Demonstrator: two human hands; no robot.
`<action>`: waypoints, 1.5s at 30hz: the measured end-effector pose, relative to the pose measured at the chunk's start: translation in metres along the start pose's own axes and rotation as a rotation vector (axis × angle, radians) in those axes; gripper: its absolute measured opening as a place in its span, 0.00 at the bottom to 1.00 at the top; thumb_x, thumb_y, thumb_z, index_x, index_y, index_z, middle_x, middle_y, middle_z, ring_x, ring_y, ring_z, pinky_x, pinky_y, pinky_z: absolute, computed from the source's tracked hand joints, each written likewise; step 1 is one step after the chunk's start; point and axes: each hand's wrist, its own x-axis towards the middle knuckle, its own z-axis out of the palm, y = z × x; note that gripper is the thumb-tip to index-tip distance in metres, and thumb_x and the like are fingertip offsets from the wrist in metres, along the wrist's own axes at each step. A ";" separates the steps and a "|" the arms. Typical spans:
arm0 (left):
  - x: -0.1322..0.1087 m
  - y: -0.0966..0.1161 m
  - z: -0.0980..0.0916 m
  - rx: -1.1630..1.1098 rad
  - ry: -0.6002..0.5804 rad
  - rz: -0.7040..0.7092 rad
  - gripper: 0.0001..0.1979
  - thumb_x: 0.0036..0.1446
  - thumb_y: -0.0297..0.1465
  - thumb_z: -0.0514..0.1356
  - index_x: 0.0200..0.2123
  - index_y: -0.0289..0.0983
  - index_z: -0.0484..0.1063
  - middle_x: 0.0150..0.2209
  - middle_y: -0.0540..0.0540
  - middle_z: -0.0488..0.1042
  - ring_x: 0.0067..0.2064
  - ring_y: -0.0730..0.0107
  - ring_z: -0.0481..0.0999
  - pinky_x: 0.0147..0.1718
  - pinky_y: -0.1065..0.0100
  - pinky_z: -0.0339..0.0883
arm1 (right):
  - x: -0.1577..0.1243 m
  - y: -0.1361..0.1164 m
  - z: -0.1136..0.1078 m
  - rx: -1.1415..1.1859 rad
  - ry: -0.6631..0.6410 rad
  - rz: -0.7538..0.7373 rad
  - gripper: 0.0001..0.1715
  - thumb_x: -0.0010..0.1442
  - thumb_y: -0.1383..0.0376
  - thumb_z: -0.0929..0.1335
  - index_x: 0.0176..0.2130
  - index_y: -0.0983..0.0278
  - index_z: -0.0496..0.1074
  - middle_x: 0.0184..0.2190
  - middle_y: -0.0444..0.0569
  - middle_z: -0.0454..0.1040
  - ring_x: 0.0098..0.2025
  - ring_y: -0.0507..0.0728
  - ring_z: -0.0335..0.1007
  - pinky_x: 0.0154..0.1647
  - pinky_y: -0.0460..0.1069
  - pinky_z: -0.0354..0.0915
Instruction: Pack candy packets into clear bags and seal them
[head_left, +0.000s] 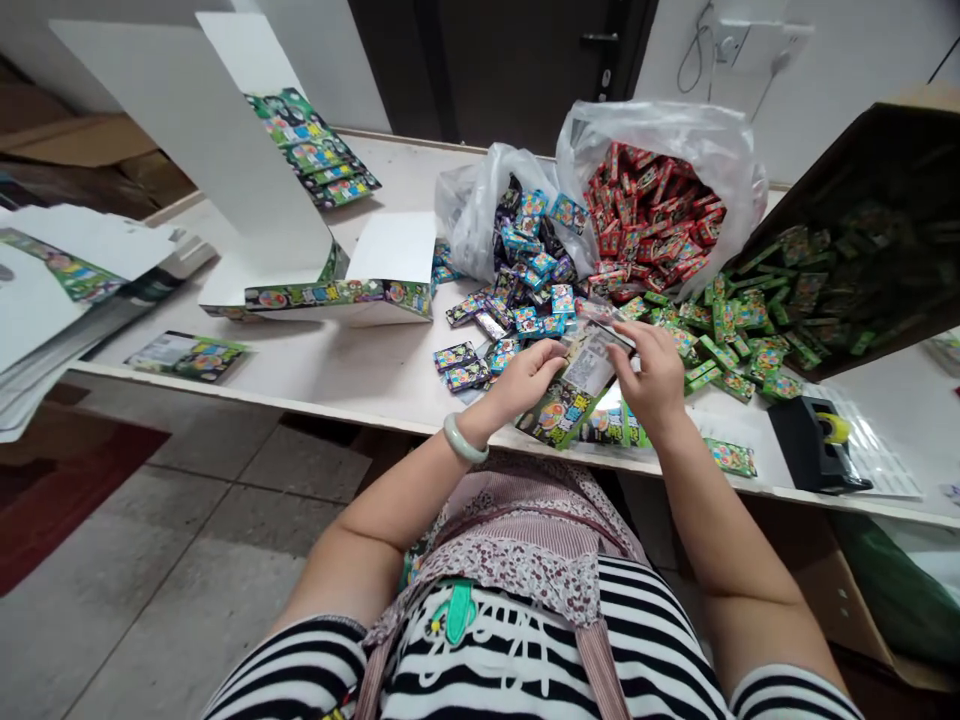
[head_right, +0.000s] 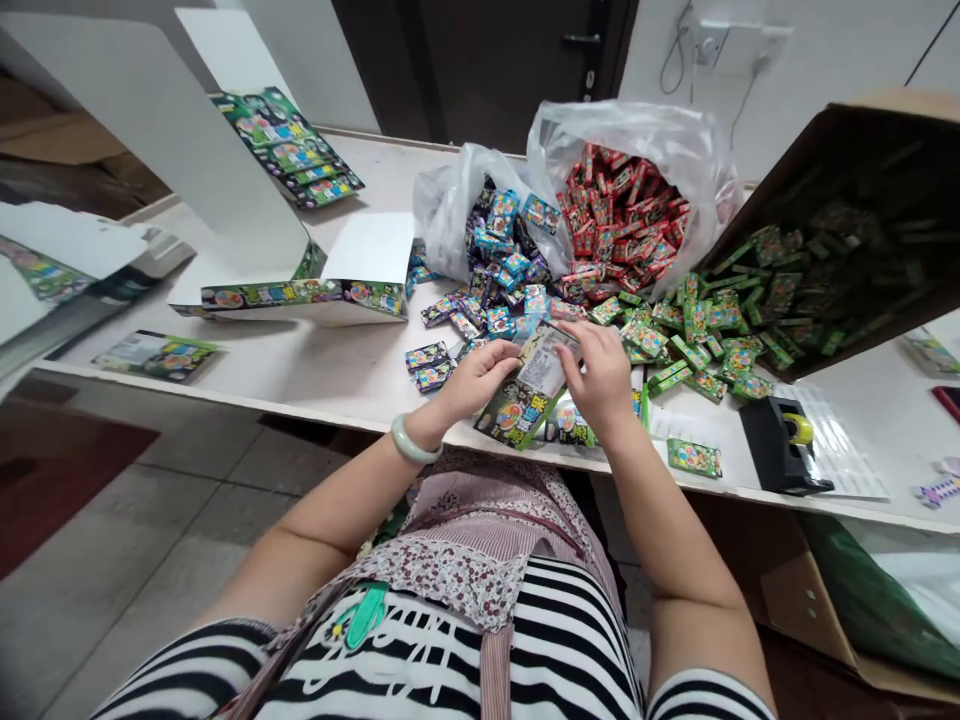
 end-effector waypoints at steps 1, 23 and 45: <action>-0.006 0.002 -0.006 0.088 -0.035 0.021 0.09 0.63 0.32 0.54 0.41 0.36 0.73 0.40 0.45 0.78 0.42 0.65 0.77 0.46 0.64 0.70 | 0.004 -0.001 0.001 0.022 -0.073 -0.027 0.18 0.66 0.55 0.63 0.48 0.61 0.74 0.49 0.58 0.76 0.56 0.65 0.69 0.60 0.61 0.63; -0.033 -0.021 -0.040 0.400 0.174 0.159 0.13 0.61 0.36 0.62 0.47 0.42 0.79 0.43 0.45 0.83 0.40 0.62 0.82 0.44 0.60 0.77 | -0.014 -0.001 0.031 0.687 -0.272 0.188 0.15 0.65 0.58 0.66 0.50 0.57 0.75 0.57 0.48 0.73 0.62 0.60 0.65 0.65 0.59 0.61; -0.080 -0.040 0.016 -0.657 0.154 -0.436 0.18 0.52 0.43 0.70 0.37 0.36 0.76 0.33 0.49 0.79 0.33 0.72 0.76 0.37 0.68 0.72 | -0.042 0.004 0.057 0.999 -0.395 0.639 0.25 0.43 0.50 0.77 0.34 0.57 0.66 0.27 0.39 0.72 0.28 0.51 0.68 0.26 0.46 0.67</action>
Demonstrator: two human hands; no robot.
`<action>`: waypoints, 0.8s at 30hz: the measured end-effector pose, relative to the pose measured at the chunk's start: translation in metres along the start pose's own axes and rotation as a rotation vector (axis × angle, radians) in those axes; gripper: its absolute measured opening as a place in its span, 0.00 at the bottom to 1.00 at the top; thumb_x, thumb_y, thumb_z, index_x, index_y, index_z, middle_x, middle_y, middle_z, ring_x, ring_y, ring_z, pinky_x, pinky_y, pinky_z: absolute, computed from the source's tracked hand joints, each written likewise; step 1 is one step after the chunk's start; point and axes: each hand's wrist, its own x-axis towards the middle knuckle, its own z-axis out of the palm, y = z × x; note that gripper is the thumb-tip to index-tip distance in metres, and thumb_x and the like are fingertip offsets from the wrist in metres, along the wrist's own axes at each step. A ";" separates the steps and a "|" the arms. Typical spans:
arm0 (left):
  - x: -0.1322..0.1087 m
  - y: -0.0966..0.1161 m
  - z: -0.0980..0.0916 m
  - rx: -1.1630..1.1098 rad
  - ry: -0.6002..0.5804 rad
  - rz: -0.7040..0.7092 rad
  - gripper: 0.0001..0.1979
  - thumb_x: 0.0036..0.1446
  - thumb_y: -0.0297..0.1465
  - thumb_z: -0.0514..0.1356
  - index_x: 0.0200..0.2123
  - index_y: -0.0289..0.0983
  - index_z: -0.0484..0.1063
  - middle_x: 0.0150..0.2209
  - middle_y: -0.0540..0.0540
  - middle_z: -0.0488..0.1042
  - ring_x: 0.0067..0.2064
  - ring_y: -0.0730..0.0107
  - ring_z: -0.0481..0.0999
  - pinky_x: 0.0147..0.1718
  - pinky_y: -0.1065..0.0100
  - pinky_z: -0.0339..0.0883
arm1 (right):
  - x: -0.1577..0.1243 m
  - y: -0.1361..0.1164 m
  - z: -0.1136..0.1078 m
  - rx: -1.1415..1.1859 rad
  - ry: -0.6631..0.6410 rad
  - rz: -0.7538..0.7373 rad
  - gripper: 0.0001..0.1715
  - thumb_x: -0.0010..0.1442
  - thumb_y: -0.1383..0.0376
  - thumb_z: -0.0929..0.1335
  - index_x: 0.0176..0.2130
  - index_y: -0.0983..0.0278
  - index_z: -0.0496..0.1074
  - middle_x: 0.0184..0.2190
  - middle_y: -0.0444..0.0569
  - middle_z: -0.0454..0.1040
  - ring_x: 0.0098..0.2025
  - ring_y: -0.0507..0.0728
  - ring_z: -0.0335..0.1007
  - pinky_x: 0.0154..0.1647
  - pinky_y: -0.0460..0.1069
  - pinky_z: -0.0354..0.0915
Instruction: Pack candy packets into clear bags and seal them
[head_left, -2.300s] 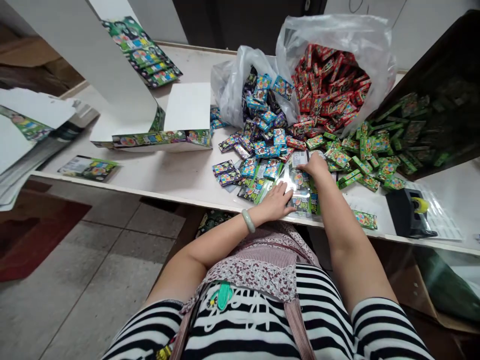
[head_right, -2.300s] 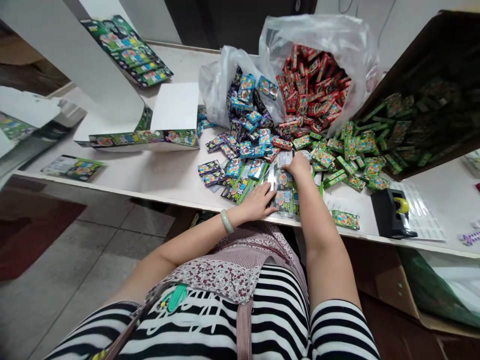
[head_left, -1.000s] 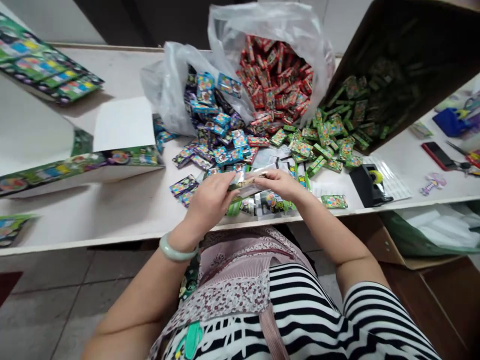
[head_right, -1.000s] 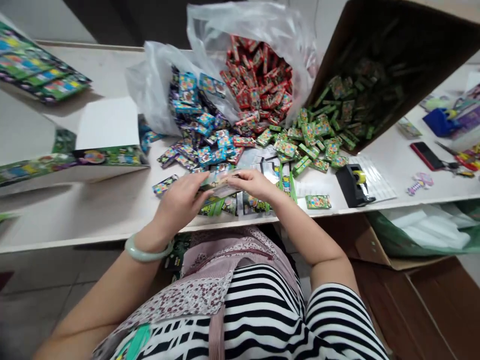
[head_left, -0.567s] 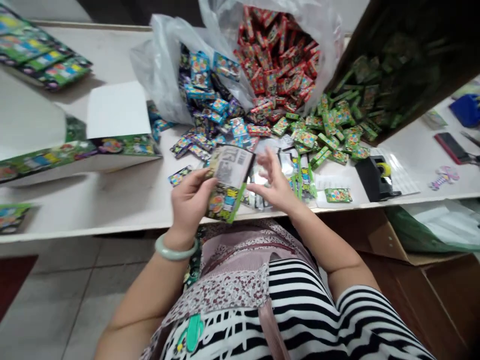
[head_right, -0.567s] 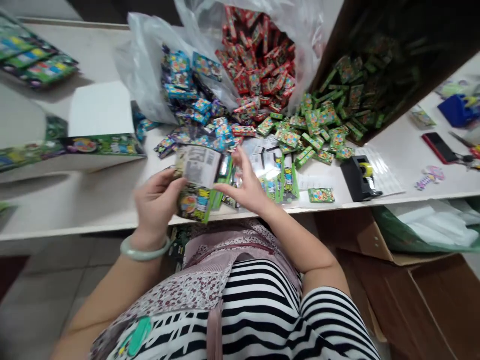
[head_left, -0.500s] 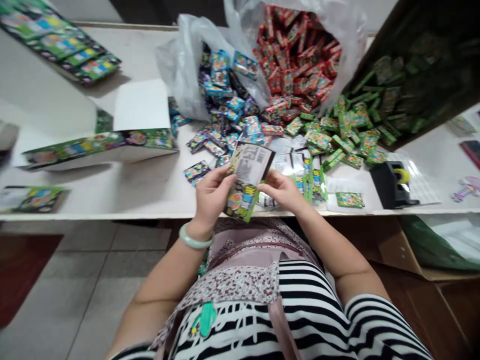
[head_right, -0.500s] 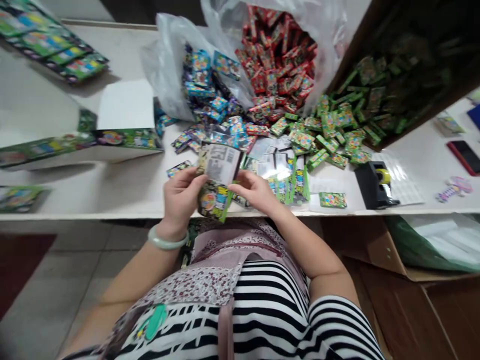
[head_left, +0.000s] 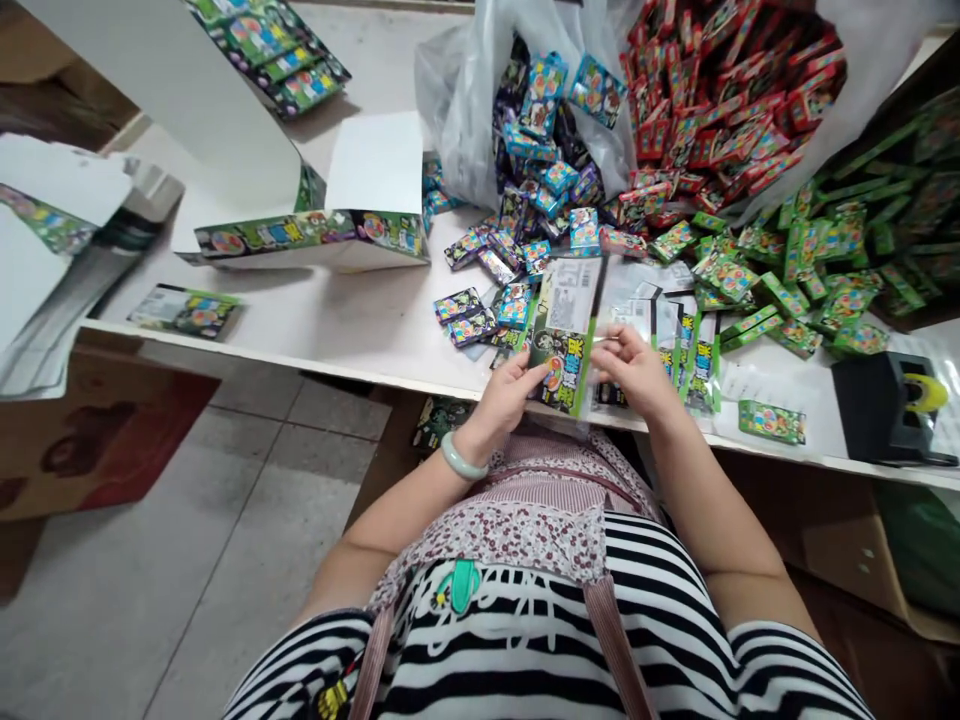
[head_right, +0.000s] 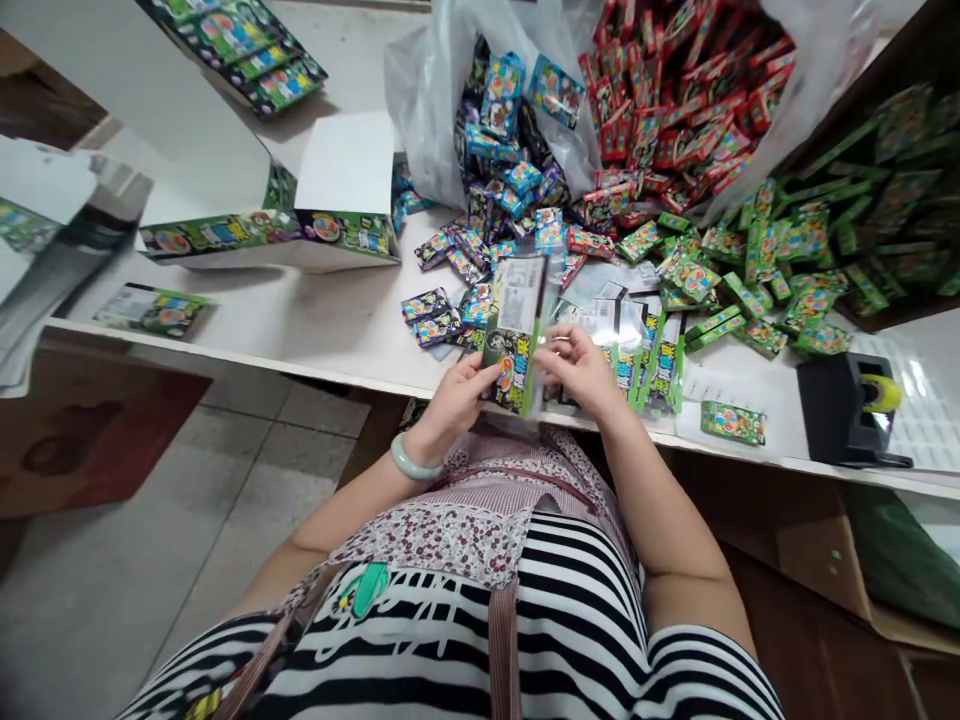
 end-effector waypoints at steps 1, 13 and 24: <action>-0.001 -0.005 0.001 0.001 0.027 0.017 0.18 0.52 0.44 0.69 0.39 0.36 0.76 0.35 0.48 0.79 0.35 0.71 0.77 0.39 0.67 0.72 | 0.000 0.001 0.000 -0.011 -0.049 0.022 0.25 0.42 0.51 0.78 0.34 0.58 0.68 0.28 0.40 0.74 0.29 0.51 0.69 0.27 0.46 0.67; 0.025 0.014 -0.003 0.230 -0.088 0.142 0.34 0.67 0.42 0.54 0.71 0.48 0.44 0.50 0.42 0.77 0.48 0.60 0.79 0.47 0.55 0.77 | -0.025 0.003 -0.017 -0.042 -0.131 -0.019 0.32 0.48 0.53 0.78 0.50 0.55 0.67 0.36 0.43 0.77 0.37 0.54 0.76 0.40 0.51 0.74; -0.004 0.028 -0.015 0.259 -0.227 0.282 0.16 0.66 0.41 0.58 0.54 0.43 0.66 0.30 0.51 0.72 0.29 0.74 0.72 0.27 0.71 0.66 | -0.037 -0.004 -0.009 -0.236 0.082 -0.292 0.21 0.57 0.59 0.74 0.50 0.55 0.69 0.31 0.41 0.75 0.30 0.52 0.72 0.30 0.49 0.70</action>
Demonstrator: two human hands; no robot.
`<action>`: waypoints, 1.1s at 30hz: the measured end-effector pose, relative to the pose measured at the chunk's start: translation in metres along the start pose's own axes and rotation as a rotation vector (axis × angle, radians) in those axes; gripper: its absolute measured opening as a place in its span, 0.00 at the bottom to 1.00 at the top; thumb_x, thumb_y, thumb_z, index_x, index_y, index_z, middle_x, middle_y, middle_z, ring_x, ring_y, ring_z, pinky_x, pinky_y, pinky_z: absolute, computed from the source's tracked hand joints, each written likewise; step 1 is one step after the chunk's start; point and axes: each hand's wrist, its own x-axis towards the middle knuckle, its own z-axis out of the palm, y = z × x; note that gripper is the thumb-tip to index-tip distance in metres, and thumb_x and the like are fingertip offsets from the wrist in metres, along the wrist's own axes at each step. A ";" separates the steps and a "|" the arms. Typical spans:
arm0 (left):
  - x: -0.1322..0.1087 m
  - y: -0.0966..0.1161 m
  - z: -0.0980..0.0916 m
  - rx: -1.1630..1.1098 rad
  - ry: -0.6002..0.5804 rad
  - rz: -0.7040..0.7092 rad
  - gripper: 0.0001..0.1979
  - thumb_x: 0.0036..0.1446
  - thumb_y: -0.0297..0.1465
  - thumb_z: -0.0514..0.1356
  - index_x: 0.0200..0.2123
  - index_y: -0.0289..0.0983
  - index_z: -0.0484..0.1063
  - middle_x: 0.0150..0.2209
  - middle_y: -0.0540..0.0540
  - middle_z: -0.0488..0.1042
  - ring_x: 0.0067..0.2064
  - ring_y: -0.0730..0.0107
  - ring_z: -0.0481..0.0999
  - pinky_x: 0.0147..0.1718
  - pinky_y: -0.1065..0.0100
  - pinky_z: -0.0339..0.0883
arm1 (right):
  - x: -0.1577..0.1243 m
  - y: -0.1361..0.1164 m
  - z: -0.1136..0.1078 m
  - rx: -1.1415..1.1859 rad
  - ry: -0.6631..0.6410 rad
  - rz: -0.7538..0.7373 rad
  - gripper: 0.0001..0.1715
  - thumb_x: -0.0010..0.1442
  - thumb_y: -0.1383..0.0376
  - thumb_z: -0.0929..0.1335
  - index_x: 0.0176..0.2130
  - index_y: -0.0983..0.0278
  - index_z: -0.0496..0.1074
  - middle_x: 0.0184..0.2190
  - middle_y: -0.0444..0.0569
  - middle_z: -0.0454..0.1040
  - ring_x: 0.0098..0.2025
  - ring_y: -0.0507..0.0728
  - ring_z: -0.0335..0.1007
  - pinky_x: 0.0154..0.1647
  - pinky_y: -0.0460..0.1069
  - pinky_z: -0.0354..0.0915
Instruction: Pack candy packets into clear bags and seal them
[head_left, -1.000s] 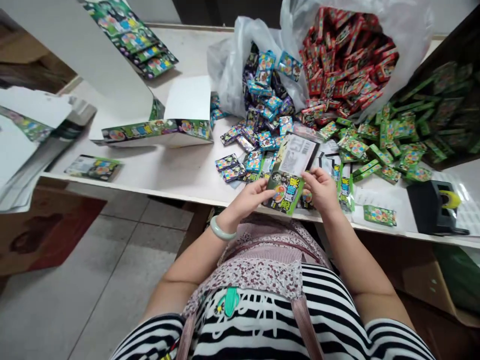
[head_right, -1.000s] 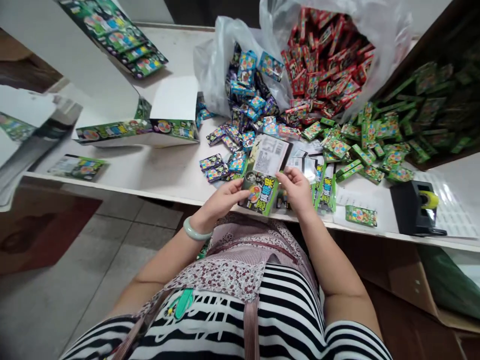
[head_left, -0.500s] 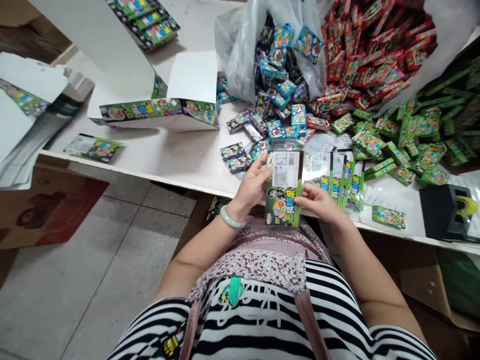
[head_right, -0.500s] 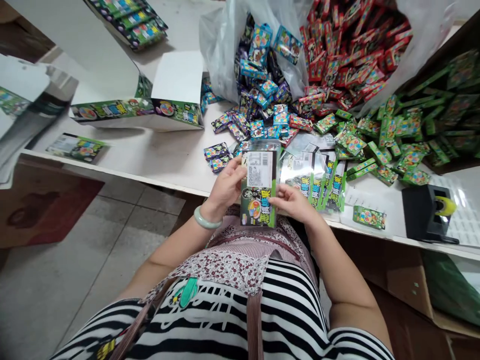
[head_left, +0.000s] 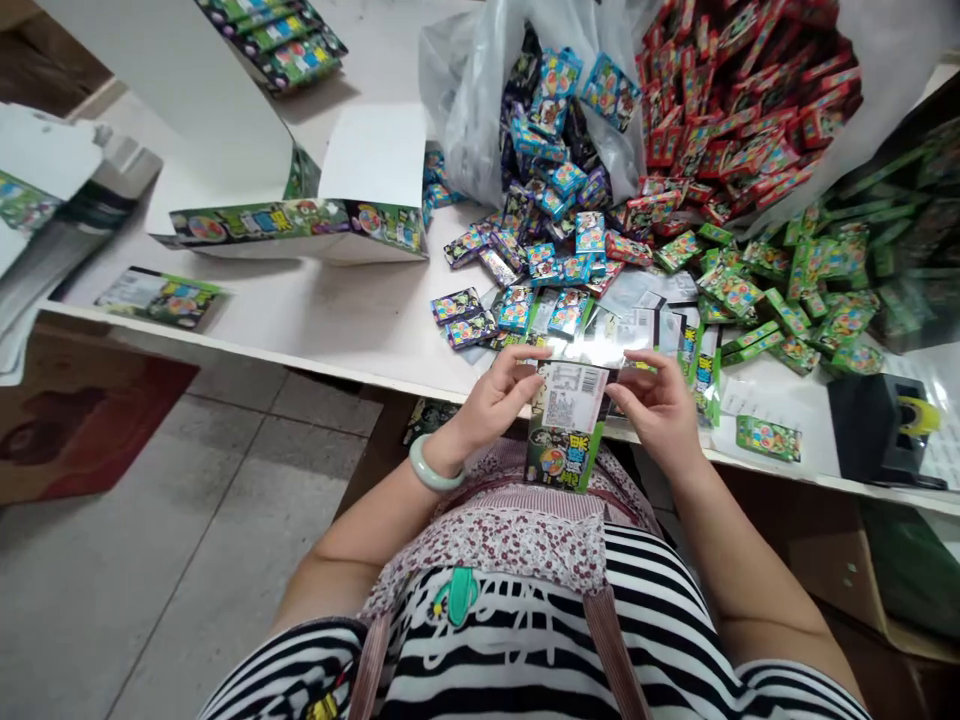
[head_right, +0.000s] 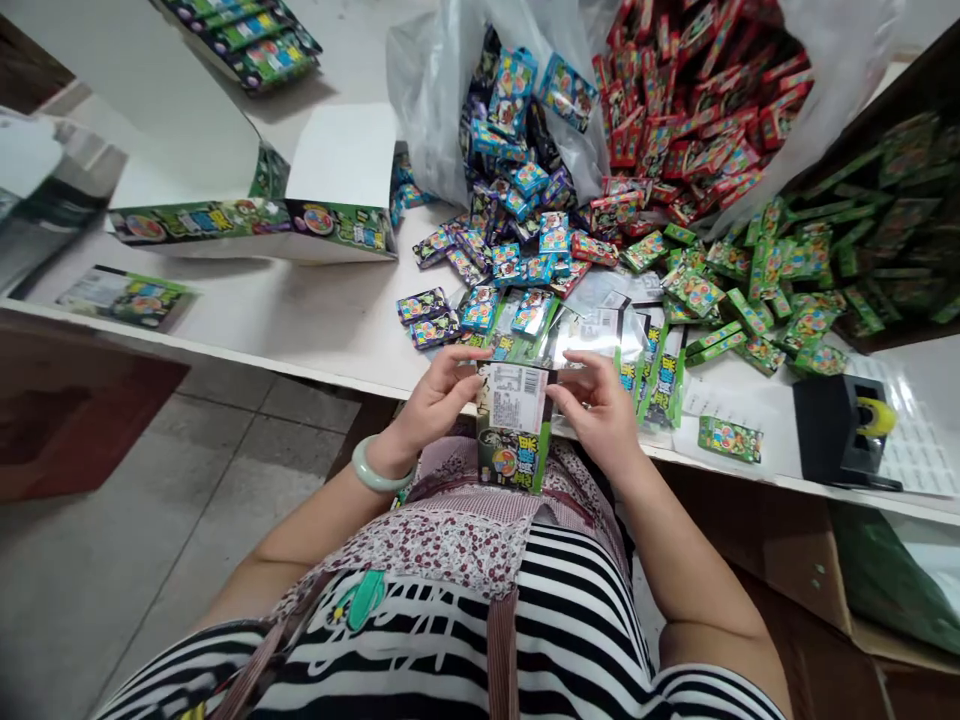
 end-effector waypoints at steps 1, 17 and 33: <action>-0.001 0.000 -0.001 0.051 0.041 -0.001 0.14 0.68 0.41 0.56 0.52 0.43 0.66 0.28 0.52 0.70 0.27 0.75 0.69 0.25 0.71 0.63 | 0.000 0.001 0.001 -0.040 -0.039 -0.025 0.18 0.59 0.59 0.73 0.48 0.56 0.70 0.30 0.41 0.74 0.29 0.51 0.71 0.30 0.49 0.69; 0.023 0.008 -0.010 -0.133 0.149 -0.069 0.10 0.55 0.33 0.68 0.40 0.41 0.74 0.33 0.50 0.78 0.34 0.73 0.77 0.34 0.68 0.71 | 0.029 -0.011 0.004 0.006 -0.108 -0.001 0.15 0.57 0.59 0.73 0.44 0.57 0.70 0.31 0.42 0.72 0.32 0.52 0.69 0.30 0.47 0.67; 0.026 0.034 0.001 0.033 0.175 -0.023 0.10 0.54 0.35 0.68 0.29 0.38 0.71 0.28 0.51 0.73 0.30 0.75 0.72 0.31 0.70 0.69 | 0.043 -0.043 0.005 -0.162 -0.316 0.054 0.17 0.57 0.51 0.73 0.32 0.62 0.72 0.28 0.45 0.75 0.28 0.52 0.67 0.28 0.49 0.63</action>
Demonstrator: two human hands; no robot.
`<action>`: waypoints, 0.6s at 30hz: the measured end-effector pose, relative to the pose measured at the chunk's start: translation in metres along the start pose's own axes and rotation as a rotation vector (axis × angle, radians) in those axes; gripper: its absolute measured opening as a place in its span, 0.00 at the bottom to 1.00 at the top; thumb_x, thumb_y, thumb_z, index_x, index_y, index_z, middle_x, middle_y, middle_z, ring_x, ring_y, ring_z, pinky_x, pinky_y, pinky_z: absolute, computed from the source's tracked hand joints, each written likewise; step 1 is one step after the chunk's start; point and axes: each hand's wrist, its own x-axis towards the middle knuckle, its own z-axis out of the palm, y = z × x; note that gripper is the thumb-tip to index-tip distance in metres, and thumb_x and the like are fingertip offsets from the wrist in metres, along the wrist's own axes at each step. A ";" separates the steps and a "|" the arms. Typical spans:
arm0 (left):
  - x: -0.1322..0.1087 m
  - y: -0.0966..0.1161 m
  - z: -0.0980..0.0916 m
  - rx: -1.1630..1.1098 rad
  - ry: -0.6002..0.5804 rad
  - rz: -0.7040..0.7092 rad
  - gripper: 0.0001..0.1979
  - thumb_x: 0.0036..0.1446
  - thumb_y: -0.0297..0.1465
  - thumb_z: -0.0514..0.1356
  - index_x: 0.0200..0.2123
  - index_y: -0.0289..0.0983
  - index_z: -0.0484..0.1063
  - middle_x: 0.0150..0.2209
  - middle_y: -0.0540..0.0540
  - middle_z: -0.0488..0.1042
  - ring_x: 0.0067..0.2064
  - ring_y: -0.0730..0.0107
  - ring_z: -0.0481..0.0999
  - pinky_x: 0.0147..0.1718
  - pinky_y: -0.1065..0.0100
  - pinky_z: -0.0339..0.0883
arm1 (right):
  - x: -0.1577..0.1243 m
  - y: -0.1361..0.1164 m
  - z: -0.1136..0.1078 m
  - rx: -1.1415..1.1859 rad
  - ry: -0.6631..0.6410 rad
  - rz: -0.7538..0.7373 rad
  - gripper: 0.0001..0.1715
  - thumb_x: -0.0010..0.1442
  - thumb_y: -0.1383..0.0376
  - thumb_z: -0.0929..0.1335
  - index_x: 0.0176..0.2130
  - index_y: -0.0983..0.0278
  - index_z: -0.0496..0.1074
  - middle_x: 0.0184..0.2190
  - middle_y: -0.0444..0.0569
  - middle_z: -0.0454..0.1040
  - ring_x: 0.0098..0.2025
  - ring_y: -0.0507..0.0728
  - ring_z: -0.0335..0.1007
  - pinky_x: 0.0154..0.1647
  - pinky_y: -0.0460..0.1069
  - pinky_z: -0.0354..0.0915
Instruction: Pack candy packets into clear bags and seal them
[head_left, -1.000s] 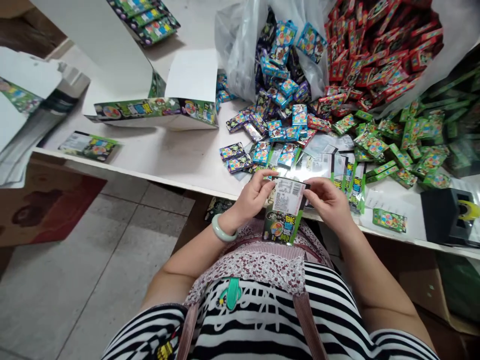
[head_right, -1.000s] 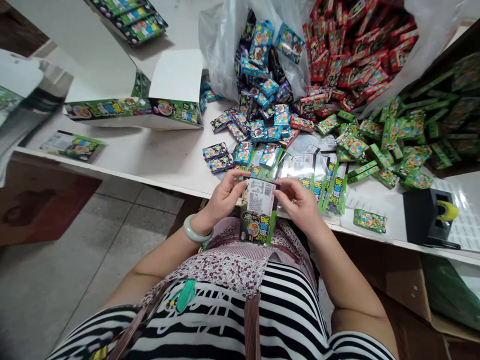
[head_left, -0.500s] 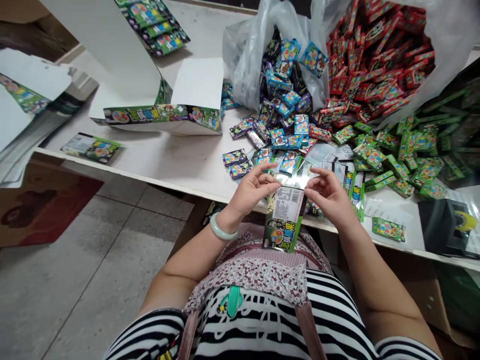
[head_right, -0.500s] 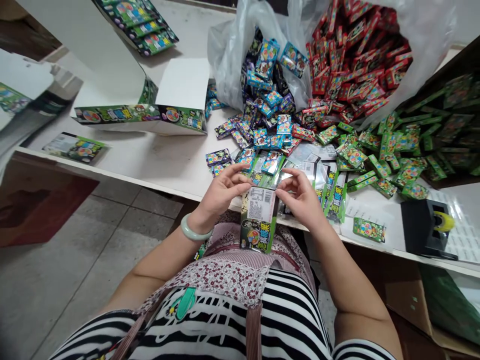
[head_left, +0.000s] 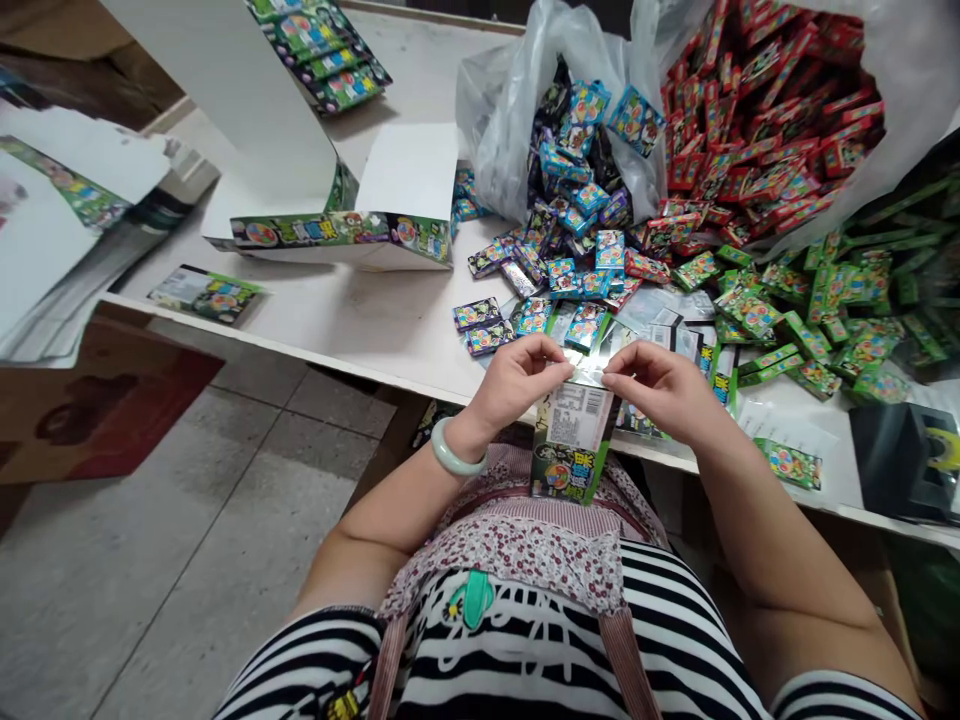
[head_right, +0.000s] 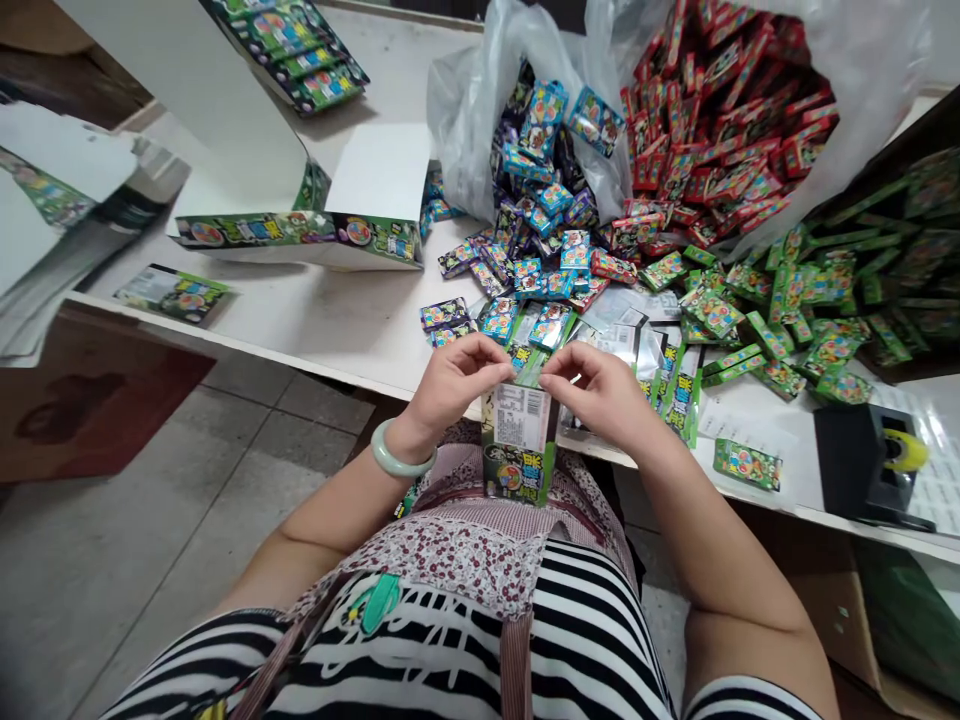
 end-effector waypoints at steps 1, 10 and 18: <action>-0.001 -0.001 -0.002 0.003 -0.029 0.020 0.11 0.55 0.36 0.68 0.28 0.37 0.71 0.29 0.50 0.73 0.31 0.75 0.72 0.33 0.69 0.69 | -0.001 0.000 -0.001 -0.010 -0.019 0.003 0.17 0.57 0.51 0.73 0.31 0.62 0.73 0.28 0.45 0.75 0.28 0.52 0.67 0.28 0.49 0.63; -0.012 -0.020 -0.016 -0.017 -0.203 0.115 0.08 0.58 0.37 0.67 0.36 0.40 0.73 0.37 0.48 0.76 0.41 0.71 0.76 0.41 0.66 0.73 | -0.026 0.009 0.006 -0.223 0.072 -0.378 0.01 0.64 0.65 0.69 0.37 0.58 0.72 0.39 0.47 0.76 0.42 0.56 0.73 0.41 0.52 0.69; -0.006 -0.028 -0.010 0.043 -0.187 0.086 0.10 0.58 0.39 0.67 0.36 0.40 0.75 0.36 0.47 0.77 0.40 0.69 0.77 0.40 0.66 0.73 | -0.027 0.021 0.024 -0.241 0.172 -0.316 0.02 0.65 0.64 0.67 0.37 0.57 0.70 0.38 0.49 0.75 0.44 0.57 0.72 0.44 0.56 0.70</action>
